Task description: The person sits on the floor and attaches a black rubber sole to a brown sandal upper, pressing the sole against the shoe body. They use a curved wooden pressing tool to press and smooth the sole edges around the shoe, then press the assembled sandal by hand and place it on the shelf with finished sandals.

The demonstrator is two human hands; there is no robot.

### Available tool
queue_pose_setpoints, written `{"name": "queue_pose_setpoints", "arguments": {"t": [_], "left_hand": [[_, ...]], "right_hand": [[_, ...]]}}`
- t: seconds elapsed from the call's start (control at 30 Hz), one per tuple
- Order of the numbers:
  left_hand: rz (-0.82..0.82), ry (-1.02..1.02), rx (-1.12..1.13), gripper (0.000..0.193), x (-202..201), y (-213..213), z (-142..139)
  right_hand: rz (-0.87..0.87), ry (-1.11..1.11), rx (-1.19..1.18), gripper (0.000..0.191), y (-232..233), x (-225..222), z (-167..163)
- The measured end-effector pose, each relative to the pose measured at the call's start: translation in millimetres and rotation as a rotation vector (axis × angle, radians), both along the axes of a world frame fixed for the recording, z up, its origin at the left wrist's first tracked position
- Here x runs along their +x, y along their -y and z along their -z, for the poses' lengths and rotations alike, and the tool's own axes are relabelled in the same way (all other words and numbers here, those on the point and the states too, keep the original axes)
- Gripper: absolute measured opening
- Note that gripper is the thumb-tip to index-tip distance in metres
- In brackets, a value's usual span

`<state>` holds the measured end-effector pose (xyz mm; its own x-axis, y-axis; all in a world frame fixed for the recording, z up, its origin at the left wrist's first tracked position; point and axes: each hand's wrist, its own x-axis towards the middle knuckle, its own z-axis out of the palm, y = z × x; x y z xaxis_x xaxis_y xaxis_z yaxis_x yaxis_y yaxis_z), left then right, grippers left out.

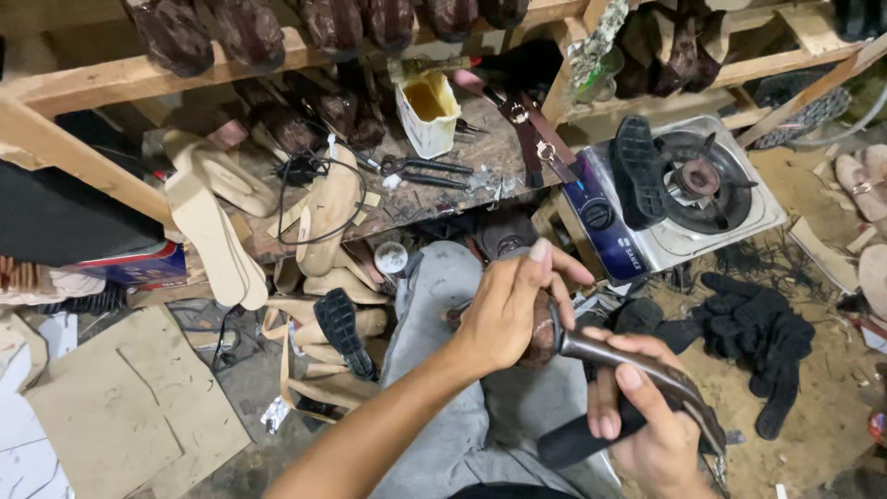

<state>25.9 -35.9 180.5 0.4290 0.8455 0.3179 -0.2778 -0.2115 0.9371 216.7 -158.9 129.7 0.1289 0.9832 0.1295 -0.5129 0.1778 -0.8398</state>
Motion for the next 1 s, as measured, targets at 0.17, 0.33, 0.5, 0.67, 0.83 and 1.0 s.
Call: {"name": "queue_pose_setpoints", "arguments": {"t": [0.17,0.33,0.5,0.67,0.83,1.0], "left_hand": [[-0.057,-0.126,-0.091,0.066,8,20,6],[0.005,-0.240,-0.149,0.061,4,39,2],[-0.043,-0.220,0.082,0.058,1,45,-5],[-0.039,-0.264,0.124,0.055,0,50,-2],[-0.046,-0.299,0.145,0.055,1,60,0],[-0.055,-0.296,0.150,0.054,3,60,-1]], "right_hand": [[0.191,0.097,-0.008,0.030,32,-30,-26],[0.088,0.876,-0.047,0.025,54,-2,-60],[0.129,0.325,-0.294,0.025,62,-5,-35],[0.116,0.350,-0.296,0.026,71,0,-30],[-0.099,1.097,-0.089,0.027,66,34,-66],[0.094,0.556,-0.237,0.028,66,-2,-50]]}}
